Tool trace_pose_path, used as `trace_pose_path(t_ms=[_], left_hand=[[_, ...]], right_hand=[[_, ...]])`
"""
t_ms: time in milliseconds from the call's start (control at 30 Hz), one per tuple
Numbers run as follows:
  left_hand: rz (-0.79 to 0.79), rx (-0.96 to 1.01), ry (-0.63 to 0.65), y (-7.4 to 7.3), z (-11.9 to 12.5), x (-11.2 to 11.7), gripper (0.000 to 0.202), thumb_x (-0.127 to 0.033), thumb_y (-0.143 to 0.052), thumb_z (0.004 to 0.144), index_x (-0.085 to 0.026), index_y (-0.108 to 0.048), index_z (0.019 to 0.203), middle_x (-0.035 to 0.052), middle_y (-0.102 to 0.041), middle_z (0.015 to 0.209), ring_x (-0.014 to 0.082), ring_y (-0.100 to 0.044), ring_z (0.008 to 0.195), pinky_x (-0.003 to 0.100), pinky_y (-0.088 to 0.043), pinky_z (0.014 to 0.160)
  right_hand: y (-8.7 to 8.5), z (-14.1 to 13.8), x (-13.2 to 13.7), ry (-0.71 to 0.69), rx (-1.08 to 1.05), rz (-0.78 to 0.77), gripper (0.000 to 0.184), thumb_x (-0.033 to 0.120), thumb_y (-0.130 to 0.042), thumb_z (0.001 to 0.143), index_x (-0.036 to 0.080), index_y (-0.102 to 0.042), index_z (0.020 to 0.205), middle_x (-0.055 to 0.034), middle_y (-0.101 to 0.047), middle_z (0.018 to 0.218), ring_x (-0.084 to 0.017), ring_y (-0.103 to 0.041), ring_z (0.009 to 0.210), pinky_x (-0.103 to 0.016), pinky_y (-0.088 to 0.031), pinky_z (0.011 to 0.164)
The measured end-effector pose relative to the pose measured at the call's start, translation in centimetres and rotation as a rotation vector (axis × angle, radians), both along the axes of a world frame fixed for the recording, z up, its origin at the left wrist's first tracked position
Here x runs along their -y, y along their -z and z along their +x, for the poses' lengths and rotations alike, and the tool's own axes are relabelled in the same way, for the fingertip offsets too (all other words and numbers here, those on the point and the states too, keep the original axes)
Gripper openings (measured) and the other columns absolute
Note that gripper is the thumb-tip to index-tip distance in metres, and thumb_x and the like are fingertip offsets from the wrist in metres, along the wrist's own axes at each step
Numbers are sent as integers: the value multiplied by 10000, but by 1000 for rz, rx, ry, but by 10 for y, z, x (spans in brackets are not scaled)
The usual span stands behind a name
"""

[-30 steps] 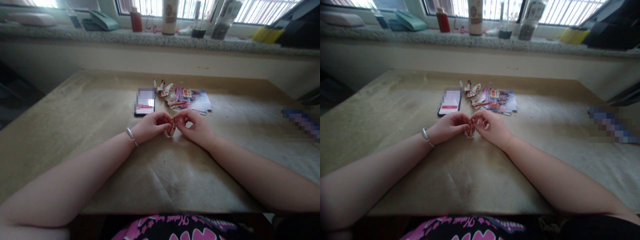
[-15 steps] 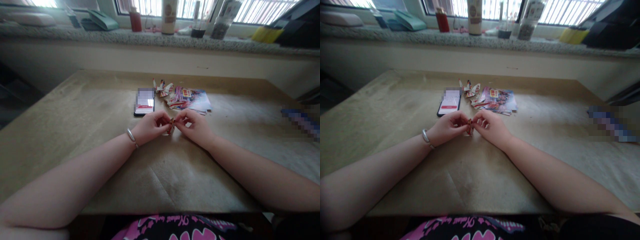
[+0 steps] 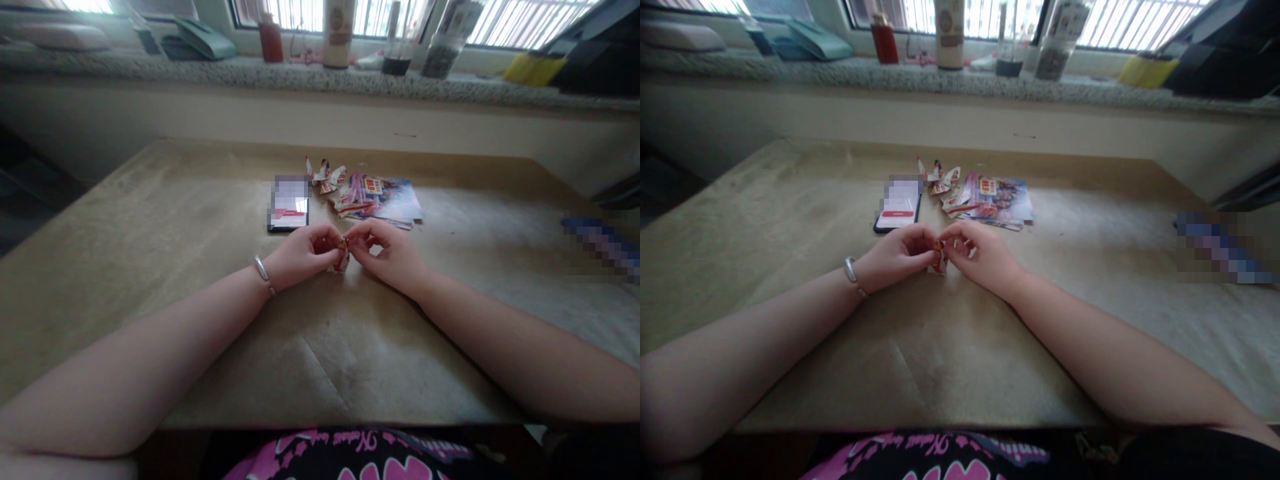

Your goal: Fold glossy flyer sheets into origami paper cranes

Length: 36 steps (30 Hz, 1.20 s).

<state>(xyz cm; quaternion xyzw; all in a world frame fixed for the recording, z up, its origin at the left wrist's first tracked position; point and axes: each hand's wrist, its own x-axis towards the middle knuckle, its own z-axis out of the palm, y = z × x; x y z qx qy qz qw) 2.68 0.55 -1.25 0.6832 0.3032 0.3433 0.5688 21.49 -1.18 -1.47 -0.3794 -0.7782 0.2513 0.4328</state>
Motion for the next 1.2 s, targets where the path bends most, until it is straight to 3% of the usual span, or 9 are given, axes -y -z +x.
trace_pose_path(t_ms=[167,500,733,800,1000,1200], left_hand=[[-5,18,-36,-1,2,1,142,-148,-659,756,-131,-524,794,-7,-646,685,60,-618,606,159,-478,570],[83,-66,-90,-2,1,2,145,-173,-653,763,-136,-514,774,-12,-622,676,56,-587,586,153,-458,542],[340,-261,-194,-7,1,7,104,-174,-634,754,-141,-539,726,-28,-566,629,47,-487,536,152,-374,486],[314,-239,-171,-7,1,7,99,-180,-628,762,-142,-538,750,-21,-580,650,51,-509,550,155,-391,499],[33,16,20,-2,0,2,157,-225,-635,787,-150,-509,846,-6,-625,722,93,-629,664,211,-501,632],[-13,85,43,1,-1,-1,164,-250,-631,796,-148,-514,846,-4,-621,747,83,-607,650,198,-469,589]], right_hand=[[-1,-1,2,74,28,88,118,186,-598,803,232,-610,911,2,-617,770,-117,-564,663,-256,-483,577],[2,-2,-3,66,-92,-125,74,252,-642,769,209,-628,828,-7,-652,764,-122,-588,662,-255,-483,566],[1,-5,0,131,-96,-133,79,280,-640,761,205,-614,755,-11,-640,726,-125,-571,628,-260,-459,539],[0,-5,0,99,-98,-138,72,272,-632,757,207,-605,769,-9,-625,736,-129,-569,654,-260,-466,552],[-1,-3,0,-18,-108,-129,49,214,-586,758,219,-544,782,11,-555,725,-119,-523,662,-264,-464,599],[0,0,-1,-71,-131,-103,59,179,-562,775,223,-528,795,6,-544,761,-120,-514,702,-265,-455,623]])
